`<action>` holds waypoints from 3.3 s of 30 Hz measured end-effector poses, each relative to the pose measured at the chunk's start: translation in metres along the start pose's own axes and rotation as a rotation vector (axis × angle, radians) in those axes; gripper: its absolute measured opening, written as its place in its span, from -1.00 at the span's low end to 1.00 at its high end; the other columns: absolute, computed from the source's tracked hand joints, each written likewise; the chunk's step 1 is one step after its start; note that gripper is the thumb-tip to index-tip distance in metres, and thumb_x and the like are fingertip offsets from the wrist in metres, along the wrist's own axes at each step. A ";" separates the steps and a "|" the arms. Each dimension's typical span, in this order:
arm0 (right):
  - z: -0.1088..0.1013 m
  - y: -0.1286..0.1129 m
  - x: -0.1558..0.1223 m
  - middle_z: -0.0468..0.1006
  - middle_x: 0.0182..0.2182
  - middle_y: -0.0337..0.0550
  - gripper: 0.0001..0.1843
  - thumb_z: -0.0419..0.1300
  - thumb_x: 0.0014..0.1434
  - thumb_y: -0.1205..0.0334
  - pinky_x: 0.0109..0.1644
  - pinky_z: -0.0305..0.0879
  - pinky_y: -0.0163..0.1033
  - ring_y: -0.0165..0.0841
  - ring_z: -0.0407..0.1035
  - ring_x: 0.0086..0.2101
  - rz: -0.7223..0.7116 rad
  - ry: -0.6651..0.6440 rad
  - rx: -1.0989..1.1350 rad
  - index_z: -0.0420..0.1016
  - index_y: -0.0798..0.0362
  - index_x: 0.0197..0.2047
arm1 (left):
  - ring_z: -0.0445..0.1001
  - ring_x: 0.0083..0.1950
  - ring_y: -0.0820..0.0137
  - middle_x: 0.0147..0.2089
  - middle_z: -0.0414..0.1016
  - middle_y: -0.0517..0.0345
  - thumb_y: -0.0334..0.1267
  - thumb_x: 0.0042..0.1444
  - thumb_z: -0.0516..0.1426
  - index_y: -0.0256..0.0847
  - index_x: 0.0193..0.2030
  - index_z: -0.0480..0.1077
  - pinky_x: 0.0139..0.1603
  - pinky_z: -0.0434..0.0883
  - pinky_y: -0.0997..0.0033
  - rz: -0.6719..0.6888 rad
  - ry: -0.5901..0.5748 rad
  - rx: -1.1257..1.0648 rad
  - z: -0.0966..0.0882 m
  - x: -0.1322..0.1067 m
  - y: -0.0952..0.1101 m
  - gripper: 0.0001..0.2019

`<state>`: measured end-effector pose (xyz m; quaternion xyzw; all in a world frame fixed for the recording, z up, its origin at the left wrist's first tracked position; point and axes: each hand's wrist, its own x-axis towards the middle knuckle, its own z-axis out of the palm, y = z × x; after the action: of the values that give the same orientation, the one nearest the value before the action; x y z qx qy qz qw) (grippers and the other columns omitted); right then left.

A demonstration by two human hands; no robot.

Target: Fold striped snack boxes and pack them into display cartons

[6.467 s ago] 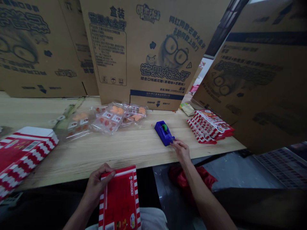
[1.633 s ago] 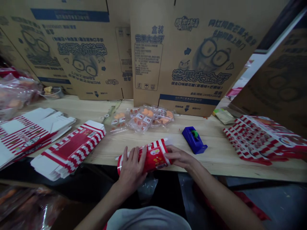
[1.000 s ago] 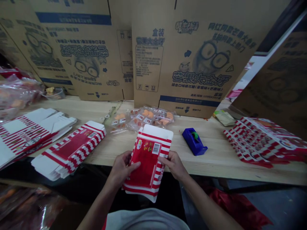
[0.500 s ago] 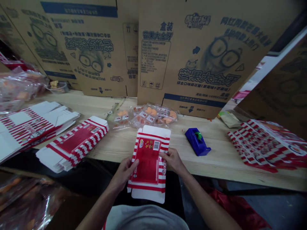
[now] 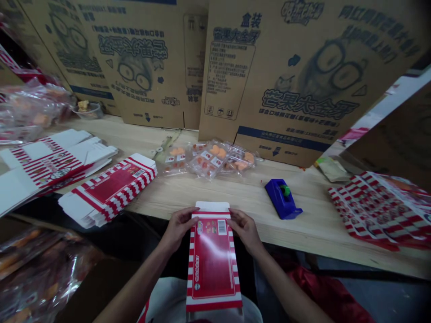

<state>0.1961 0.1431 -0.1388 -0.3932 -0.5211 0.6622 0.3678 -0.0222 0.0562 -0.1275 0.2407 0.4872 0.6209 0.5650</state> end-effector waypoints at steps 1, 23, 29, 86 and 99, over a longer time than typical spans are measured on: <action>-0.001 0.002 0.001 0.60 -0.18 -0.10 -0.51 0.40 -0.07 0.02 -0.14 0.42 -0.13 -0.24 0.49 -0.23 0.018 -0.013 0.000 0.47 0.00 -0.08 | 0.56 -0.24 0.29 -0.22 0.64 0.00 -0.18 -0.15 0.37 -0.27 -0.16 0.56 -0.17 0.45 0.34 -0.033 -0.012 0.001 -0.001 0.001 0.001 -0.62; -0.015 -0.008 -0.002 0.59 -0.22 -0.07 -0.69 0.28 0.07 -0.04 -0.12 0.35 -0.22 -0.27 0.45 -0.20 -0.005 -0.237 -0.216 0.60 0.06 -0.38 | 0.40 -0.44 0.43 -0.49 0.49 0.12 -0.09 -0.06 0.28 -0.29 -0.51 0.49 -0.39 0.32 0.48 -0.030 -0.184 0.458 0.001 0.000 0.019 -0.73; -0.008 -0.026 0.005 0.59 -0.42 -0.18 -0.68 0.42 -0.13 0.08 -0.29 0.35 -0.26 -0.34 0.45 -0.40 0.038 -0.181 -0.258 0.56 0.08 -0.32 | 0.45 -0.43 0.39 -0.44 0.55 0.11 -0.20 -0.21 0.35 -0.29 -0.40 0.54 -0.39 0.35 0.46 -0.028 -0.145 0.475 0.010 0.005 0.031 -0.76; -0.190 0.002 -0.012 0.37 -0.43 -0.20 -0.68 0.40 -0.24 0.03 -0.16 0.37 -0.11 -0.37 0.27 -0.37 -0.322 0.777 -0.042 0.45 0.09 -0.60 | 0.40 -0.53 0.47 -0.52 0.46 0.21 -0.08 -0.07 0.30 -0.29 -0.36 0.44 -0.48 0.32 0.53 -0.132 -0.667 0.522 0.080 0.089 0.027 -0.70; -0.027 -0.052 -0.001 0.40 -0.46 -0.23 -0.78 0.33 0.00 0.22 -0.37 0.17 -0.33 -0.42 0.29 -0.43 -0.232 -0.198 -0.852 0.43 0.09 -0.56 | 0.29 -0.49 0.51 -0.50 0.37 0.24 -0.06 0.00 0.24 -0.33 -0.36 0.42 -0.45 0.24 0.54 -0.014 -0.726 0.638 0.071 0.063 0.022 -0.69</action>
<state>0.2248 0.1631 -0.0917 -0.3833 -0.8204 0.3776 0.1933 0.0120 0.1415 -0.0948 0.5998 0.4263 0.3127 0.6006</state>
